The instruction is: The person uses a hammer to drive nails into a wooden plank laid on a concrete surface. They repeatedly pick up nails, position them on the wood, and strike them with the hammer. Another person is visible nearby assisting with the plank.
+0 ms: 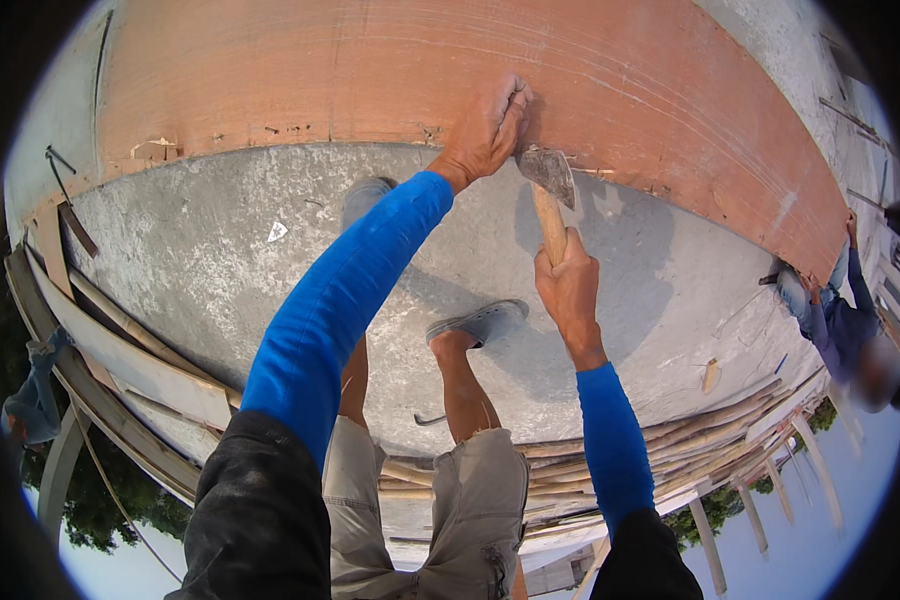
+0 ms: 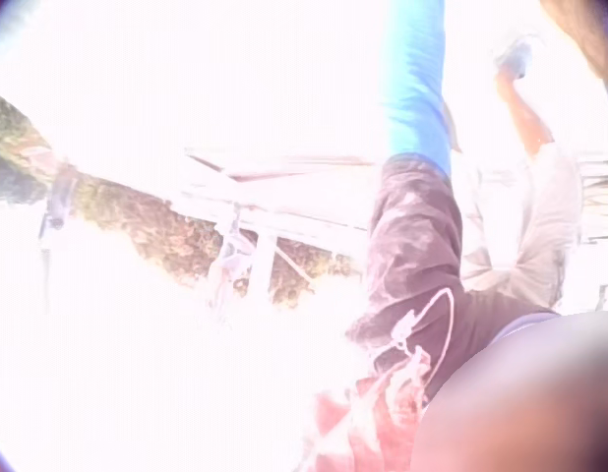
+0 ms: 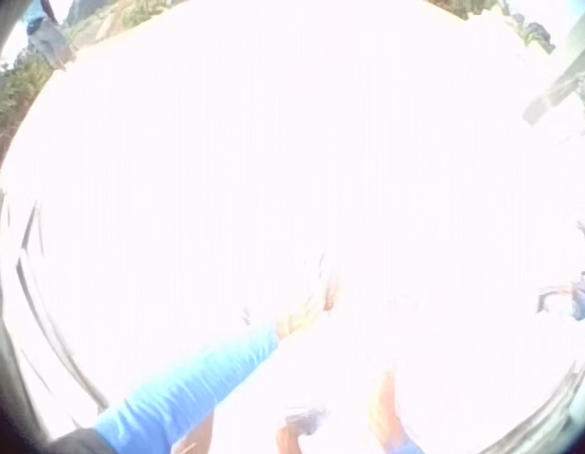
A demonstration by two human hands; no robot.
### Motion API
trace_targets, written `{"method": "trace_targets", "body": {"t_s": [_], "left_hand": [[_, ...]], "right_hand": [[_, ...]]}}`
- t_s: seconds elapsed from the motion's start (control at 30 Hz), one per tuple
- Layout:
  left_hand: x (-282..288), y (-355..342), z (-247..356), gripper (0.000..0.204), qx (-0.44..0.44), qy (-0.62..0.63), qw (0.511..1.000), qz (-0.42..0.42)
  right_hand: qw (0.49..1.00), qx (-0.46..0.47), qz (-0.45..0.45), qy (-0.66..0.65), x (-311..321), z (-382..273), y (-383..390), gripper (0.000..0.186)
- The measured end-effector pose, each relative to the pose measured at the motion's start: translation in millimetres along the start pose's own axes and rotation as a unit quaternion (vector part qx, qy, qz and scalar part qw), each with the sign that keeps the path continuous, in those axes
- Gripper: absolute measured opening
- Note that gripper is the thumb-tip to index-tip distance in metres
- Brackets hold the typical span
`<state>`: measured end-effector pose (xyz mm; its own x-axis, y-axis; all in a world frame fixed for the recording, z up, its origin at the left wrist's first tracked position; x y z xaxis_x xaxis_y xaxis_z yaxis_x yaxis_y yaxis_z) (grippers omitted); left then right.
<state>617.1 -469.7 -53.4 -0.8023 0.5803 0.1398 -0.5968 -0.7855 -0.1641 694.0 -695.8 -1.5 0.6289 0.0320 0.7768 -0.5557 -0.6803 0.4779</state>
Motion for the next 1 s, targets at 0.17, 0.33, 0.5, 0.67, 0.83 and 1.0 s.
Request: {"method": "trace_targets", "body": {"t_s": [0.17, 0.33, 0.5, 0.67, 0.83, 1.0], "left_hand": [[-4.0, 6.1, -0.8, 0.018, 0.008, 0.026, 1.0, -0.007], [22.7, -1.6, 4.5, 0.012, -0.071, -0.113, 0.991, 0.013], [43.7, 1.6, 3.5, 0.009, -0.056, -0.287, 0.956, -0.026], [40.0, 10.5, -14.8, 0.013, -0.05, -0.379, 0.923, -0.048], [32.4, 9.9, -14.2, 0.016, -0.029, -0.403, 0.911, -0.077], [34.3, 4.1, -7.8, 0.018, 0.005, -0.425, 0.898, -0.112]], "right_hand": [[0.968, -0.033, 0.089, -0.234, 36.1, -4.5, 37.3, 0.016], [0.998, 0.038, 0.05, 0.012, 28.2, -12.6, 0.7, 0.015], [0.992, -0.081, -0.022, -0.095, 34.4, 15.8, 6.1, 0.016], [0.957, -0.117, 0.064, -0.256, 62.6, 4.6, 18.4, 0.019], [0.996, -0.08, -0.034, 0.023, 21.1, -1.4, -20.4, 0.016], [0.974, -0.161, -0.042, -0.153, 52.6, 2.3, 2.2, 0.016]]}}
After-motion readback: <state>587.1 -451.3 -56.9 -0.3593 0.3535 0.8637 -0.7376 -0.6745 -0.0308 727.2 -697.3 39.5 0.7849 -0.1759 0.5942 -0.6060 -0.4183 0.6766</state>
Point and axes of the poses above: each hand's wrist, its own y-axis away from the middle knuckle, its own x-axis out of the back of the hand, z = x × y, the point moved 7 cm from there along -y, towards the middle knuckle, and after that the axes turned 6 degrees about -x, right-handed, at the moved point
